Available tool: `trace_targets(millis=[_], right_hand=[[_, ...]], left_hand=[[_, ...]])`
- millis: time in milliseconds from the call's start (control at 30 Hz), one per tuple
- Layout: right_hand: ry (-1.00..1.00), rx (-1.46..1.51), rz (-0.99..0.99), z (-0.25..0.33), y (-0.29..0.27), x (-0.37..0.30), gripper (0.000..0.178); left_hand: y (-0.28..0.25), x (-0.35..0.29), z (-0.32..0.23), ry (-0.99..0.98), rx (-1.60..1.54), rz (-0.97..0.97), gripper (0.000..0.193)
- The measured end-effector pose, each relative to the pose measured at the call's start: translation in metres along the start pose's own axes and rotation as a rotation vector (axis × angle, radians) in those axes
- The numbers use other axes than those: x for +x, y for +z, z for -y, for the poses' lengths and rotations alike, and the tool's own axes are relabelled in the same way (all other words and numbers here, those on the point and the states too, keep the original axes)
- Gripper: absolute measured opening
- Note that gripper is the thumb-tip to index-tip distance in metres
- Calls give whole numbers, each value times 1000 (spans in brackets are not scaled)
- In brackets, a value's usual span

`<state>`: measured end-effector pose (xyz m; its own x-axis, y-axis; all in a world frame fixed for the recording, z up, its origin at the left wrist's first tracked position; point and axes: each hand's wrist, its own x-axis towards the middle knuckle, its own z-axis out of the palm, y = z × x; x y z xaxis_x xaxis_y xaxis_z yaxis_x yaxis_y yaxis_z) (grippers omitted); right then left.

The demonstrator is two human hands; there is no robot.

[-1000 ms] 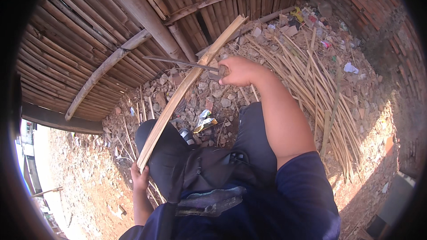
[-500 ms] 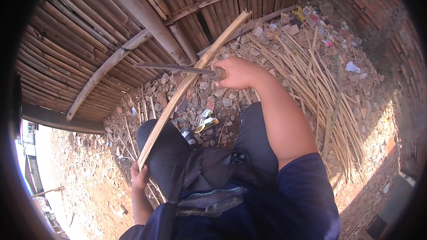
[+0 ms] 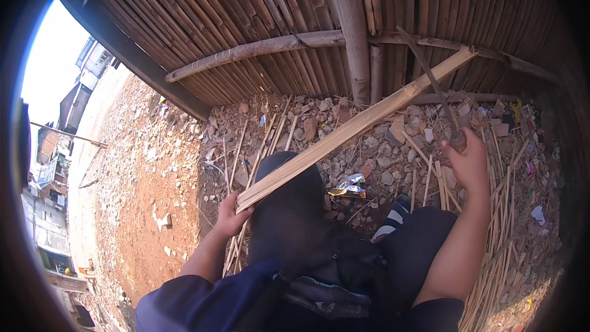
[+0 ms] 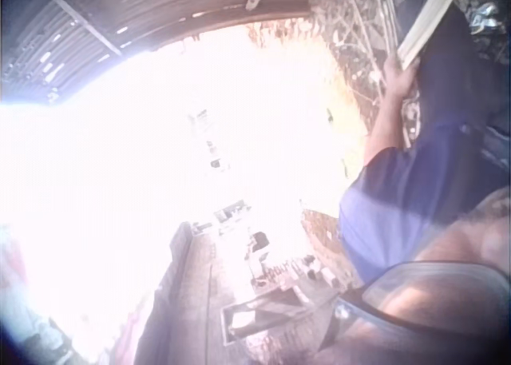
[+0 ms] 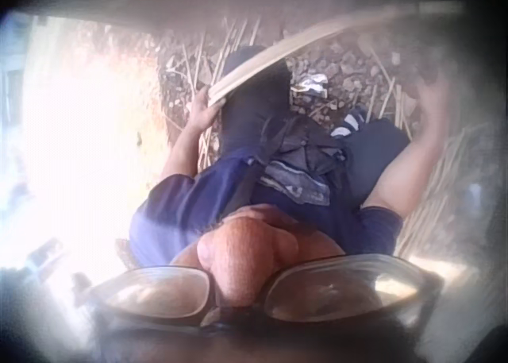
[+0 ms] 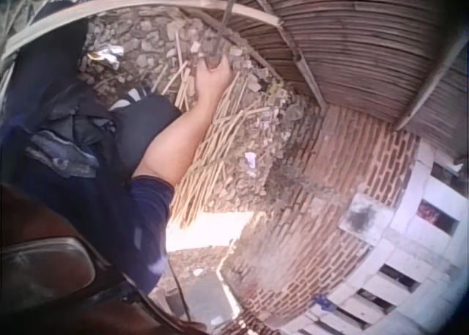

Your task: The person shaves a bamboo strip with a blade, removing thin layers while holding it over a pile of bamboo scraps.

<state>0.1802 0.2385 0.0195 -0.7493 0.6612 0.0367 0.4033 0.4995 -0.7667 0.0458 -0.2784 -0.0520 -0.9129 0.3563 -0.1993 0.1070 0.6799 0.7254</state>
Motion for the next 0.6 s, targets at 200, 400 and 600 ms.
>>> trace_targets(millis=[200,400,600], right_hand=[[-22,23,-183,-21,-2,9,45],[-21,77,-228,-43,0,18,30],[-75,58,-243,-43,5,18,19]], left_hand=[[-8,-5,38,-49,-253,-126,41],[-16,-25,70,1,-151,-381,32],[-24,-56,136,-111,-54,-504,31]])
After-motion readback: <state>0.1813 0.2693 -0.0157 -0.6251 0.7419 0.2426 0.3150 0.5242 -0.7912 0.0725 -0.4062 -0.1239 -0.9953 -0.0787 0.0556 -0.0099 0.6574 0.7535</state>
